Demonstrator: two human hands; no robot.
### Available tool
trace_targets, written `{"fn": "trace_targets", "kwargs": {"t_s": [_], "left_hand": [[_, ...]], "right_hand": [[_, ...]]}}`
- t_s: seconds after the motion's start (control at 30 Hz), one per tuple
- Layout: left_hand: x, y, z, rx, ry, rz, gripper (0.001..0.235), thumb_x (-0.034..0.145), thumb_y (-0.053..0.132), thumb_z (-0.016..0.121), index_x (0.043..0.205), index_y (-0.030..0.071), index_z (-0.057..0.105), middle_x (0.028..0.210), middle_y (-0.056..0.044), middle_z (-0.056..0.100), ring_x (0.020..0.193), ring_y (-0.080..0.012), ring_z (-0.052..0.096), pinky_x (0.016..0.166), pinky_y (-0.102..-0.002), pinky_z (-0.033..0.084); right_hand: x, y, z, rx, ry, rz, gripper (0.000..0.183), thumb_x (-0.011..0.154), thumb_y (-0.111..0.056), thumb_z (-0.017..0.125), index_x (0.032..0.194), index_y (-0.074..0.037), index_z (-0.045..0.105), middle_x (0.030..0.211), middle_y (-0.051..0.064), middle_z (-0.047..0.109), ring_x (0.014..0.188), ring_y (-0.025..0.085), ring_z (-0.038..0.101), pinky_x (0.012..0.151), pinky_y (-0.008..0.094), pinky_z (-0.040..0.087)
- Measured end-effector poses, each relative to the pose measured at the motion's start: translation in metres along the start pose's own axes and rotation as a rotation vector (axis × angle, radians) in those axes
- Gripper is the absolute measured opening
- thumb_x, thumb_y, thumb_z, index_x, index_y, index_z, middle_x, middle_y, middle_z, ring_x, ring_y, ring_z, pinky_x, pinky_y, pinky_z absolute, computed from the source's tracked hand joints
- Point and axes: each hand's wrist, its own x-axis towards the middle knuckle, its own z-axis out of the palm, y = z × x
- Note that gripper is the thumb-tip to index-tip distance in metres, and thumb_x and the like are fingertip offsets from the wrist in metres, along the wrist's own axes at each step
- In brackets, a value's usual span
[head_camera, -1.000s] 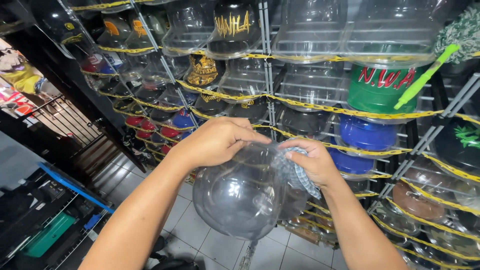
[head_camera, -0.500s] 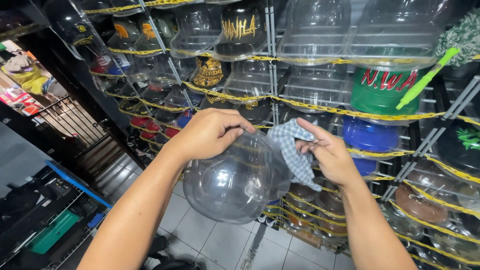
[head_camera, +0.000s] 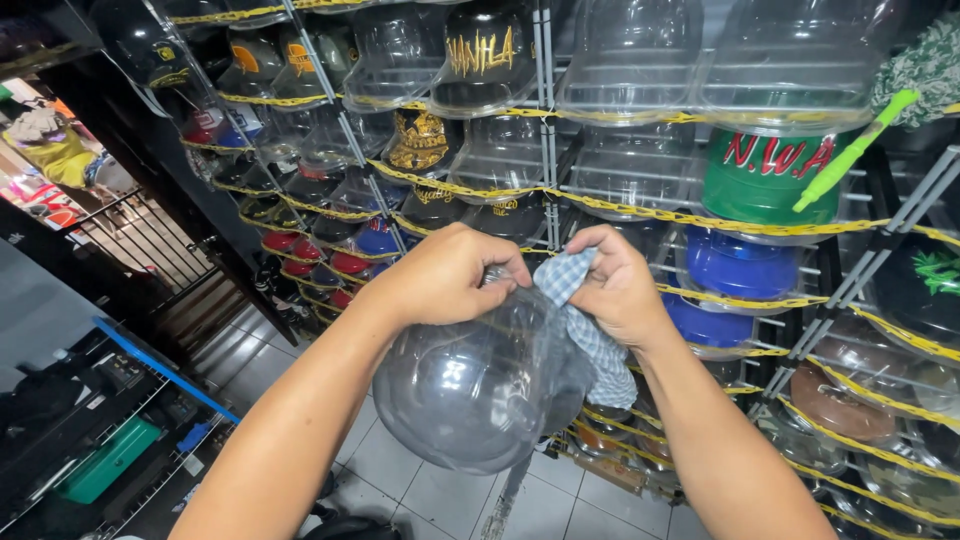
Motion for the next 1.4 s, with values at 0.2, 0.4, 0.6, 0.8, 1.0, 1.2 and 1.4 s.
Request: {"fn": "trace_targets", "kwargs": {"t_s": [0.2, 0.4, 0.6, 0.8, 1.0, 1.2, 1.4], "left_hand": [[0.005, 0.006, 0.004, -0.068, -0.020, 0.006, 0.011, 0.078, 0.008, 0.067, 0.085, 0.011, 0.076, 0.070, -0.011, 0.075, 0.070, -0.0337, 0.073, 0.067, -0.038, 0.057], [0.008, 0.009, 0.003, -0.087, -0.012, 0.030, 0.010, 0.079, 0.009, 0.069, 0.085, 0.012, 0.076, 0.072, -0.010, 0.076, 0.074, -0.0355, 0.074, 0.069, -0.042, 0.057], [0.004, -0.007, -0.010, -0.215, 0.118, 0.065, 0.011, 0.081, 0.004, 0.070, 0.087, 0.009, 0.077, 0.064, -0.012, 0.071, 0.063, -0.0246, 0.068, 0.063, -0.034, 0.055], [0.004, -0.021, -0.009, -0.289, 0.160, 0.053, 0.012, 0.081, 0.000, 0.069, 0.088, 0.006, 0.077, 0.061, -0.011, 0.069, 0.060, -0.0169, 0.061, 0.059, -0.029, 0.052], [0.011, -0.018, 0.011, -0.317, 0.133, 0.120, 0.011, 0.080, 0.000, 0.071, 0.087, 0.006, 0.077, 0.057, -0.010, 0.065, 0.056, -0.0175, 0.059, 0.056, -0.030, 0.050], [0.005, -0.021, 0.004, -0.357, 0.185, 0.099, 0.012, 0.082, 0.001, 0.070, 0.090, 0.006, 0.077, 0.062, -0.010, 0.067, 0.060, -0.0151, 0.058, 0.059, -0.030, 0.050], [-0.009, -0.057, -0.009, -0.480, 0.313, -0.063, 0.016, 0.084, -0.003, 0.070, 0.095, 0.003, 0.078, 0.066, -0.006, 0.070, 0.063, -0.0076, 0.056, 0.058, -0.023, 0.050]], "right_hand": [[0.008, -0.010, 0.009, -0.162, -0.077, 0.138, 0.044, 0.077, 0.005, 0.084, 0.113, 0.000, 0.059, 0.082, 0.011, 0.074, 0.074, 0.011, 0.071, 0.072, 0.025, 0.062], [0.002, -0.014, -0.006, -0.210, -0.180, 0.197, 0.043, 0.080, 0.008, 0.076, 0.118, -0.001, 0.057, 0.084, 0.011, 0.074, 0.076, 0.011, 0.068, 0.076, 0.028, 0.060], [-0.032, 0.009, -0.044, -0.209, -0.173, 0.248, 0.050, 0.076, 0.010, 0.073, 0.120, -0.001, 0.053, 0.080, 0.011, 0.073, 0.073, 0.013, 0.069, 0.071, 0.028, 0.060], [-0.065, 0.040, -0.067, -0.075, -0.075, 0.303, 0.057, 0.072, 0.010, 0.081, 0.119, -0.002, 0.050, 0.075, 0.011, 0.071, 0.066, 0.014, 0.068, 0.064, 0.029, 0.060], [-0.035, 0.029, -0.042, 0.008, -0.010, 0.239, 0.054, 0.075, 0.001, 0.083, 0.118, -0.004, 0.050, 0.077, 0.008, 0.070, 0.067, 0.013, 0.069, 0.064, 0.026, 0.060], [-0.028, 0.010, -0.038, 0.010, -0.042, 0.255, 0.052, 0.076, -0.001, 0.083, 0.117, -0.003, 0.051, 0.079, 0.010, 0.071, 0.066, 0.014, 0.069, 0.063, 0.027, 0.060], [-0.061, 0.026, -0.063, 0.161, -0.014, 0.336, 0.053, 0.075, -0.001, 0.082, 0.117, -0.003, 0.050, 0.076, 0.014, 0.072, 0.063, 0.018, 0.072, 0.059, 0.030, 0.061]]}}
